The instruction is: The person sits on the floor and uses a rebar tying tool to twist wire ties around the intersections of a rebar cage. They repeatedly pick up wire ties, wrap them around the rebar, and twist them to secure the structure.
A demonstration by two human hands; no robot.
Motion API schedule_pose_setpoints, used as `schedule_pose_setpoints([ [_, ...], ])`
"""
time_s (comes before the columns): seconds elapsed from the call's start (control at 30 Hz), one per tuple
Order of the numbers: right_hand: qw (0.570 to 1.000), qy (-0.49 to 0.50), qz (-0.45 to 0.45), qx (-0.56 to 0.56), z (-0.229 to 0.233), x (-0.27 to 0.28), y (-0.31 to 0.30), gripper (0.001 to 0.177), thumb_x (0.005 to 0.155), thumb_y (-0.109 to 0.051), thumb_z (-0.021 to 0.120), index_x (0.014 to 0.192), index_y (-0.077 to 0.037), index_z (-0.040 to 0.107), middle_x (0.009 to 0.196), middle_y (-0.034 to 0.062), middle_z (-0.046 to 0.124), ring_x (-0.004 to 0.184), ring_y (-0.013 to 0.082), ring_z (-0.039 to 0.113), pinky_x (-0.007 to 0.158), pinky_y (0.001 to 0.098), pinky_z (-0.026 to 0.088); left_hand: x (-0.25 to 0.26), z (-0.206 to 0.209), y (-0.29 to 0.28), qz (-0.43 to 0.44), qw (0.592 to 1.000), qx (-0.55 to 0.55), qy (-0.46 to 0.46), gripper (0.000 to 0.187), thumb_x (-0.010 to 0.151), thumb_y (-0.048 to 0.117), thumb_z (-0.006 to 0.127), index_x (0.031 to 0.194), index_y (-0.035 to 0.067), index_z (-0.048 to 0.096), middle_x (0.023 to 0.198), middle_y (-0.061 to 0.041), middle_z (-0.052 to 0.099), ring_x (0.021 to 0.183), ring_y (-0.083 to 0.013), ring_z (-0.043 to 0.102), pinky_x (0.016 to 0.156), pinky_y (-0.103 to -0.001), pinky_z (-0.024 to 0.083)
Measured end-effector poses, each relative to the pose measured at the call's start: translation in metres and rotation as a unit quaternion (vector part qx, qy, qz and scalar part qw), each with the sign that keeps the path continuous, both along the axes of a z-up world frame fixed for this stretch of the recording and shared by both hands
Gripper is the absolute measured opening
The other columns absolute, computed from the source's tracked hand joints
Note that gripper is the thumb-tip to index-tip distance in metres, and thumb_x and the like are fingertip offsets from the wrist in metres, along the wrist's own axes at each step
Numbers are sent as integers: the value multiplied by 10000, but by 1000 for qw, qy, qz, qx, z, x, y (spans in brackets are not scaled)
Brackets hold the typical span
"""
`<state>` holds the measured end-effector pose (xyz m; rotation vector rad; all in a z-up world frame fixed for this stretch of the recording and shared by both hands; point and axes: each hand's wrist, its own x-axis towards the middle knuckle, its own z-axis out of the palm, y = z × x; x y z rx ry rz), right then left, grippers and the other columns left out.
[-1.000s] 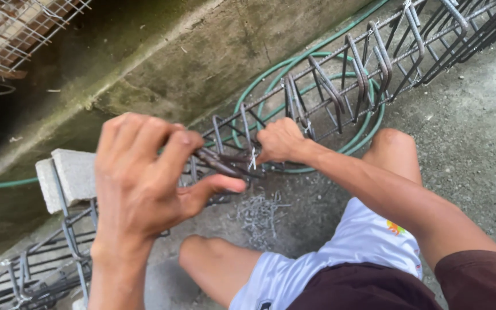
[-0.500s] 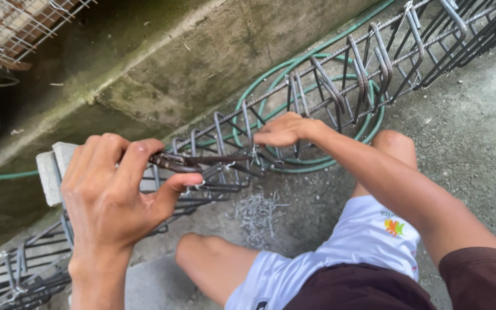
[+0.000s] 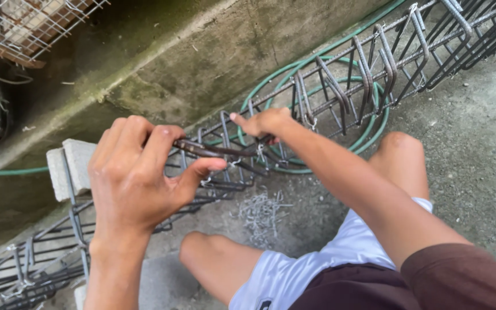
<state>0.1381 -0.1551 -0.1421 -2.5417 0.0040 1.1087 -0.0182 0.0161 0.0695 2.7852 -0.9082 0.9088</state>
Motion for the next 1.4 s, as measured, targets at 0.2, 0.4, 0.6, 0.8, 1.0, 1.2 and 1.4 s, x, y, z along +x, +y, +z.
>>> schedule_pose_setpoints([
  [0.2,994,-91,38,-55,-14,-7,3,411,948,-338,448,1033,-145,801,992,47,774,962,241,724,905,436,464,0,-2,-4,-9,1000,-2,-18,621,898,622,869,874,19,724,806,-69,488,701,-248,489,647,-387,431],
  [0.4,994,-98,5,-43,-22,-7,1,534,985,-456,381,1027,-140,809,969,51,786,925,249,741,912,432,489,-5,-5,-6,14,998,29,-48,703,971,714,788,776,63,612,787,-59,474,672,-232,465,627,-373,410],
  [0.6,996,-84,4,-34,-14,-12,-1,534,991,-438,363,902,-145,802,860,21,773,788,210,726,874,402,488,-21,-15,-3,51,991,99,-69,768,1044,787,593,673,121,498,675,-27,454,533,-174,415,482,-329,345],
  [0.8,994,-97,9,-41,-16,-10,0,587,1008,-469,337,908,-134,809,924,38,784,950,259,726,955,438,452,-59,-50,17,76,988,123,-45,732,1055,711,496,582,155,442,504,14,465,344,-121,356,341,-292,311],
  [1.0,993,-109,8,-41,-22,-11,1,581,999,-451,334,975,-118,809,989,67,784,1009,293,714,962,456,445,-114,-80,13,47,995,93,-10,523,997,576,623,792,97,581,628,-13,500,478,-169,462,457,-306,404],
  [1.2,993,-103,20,-50,-28,-7,-1,616,1013,-463,312,869,-125,806,921,57,786,996,282,718,974,454,446,-124,-90,2,13,995,89,44,526,983,611,599,889,99,679,634,-11,487,520,-178,448,507,-313,379],
  [1.4,993,-110,12,-50,-31,-8,-1,612,1008,-444,313,865,-114,808,906,64,787,994,283,719,977,443,441,-120,-92,4,-32,995,77,59,517,946,531,668,1193,78,647,905,-20,641,647,-166,595,582,-287,478],
])
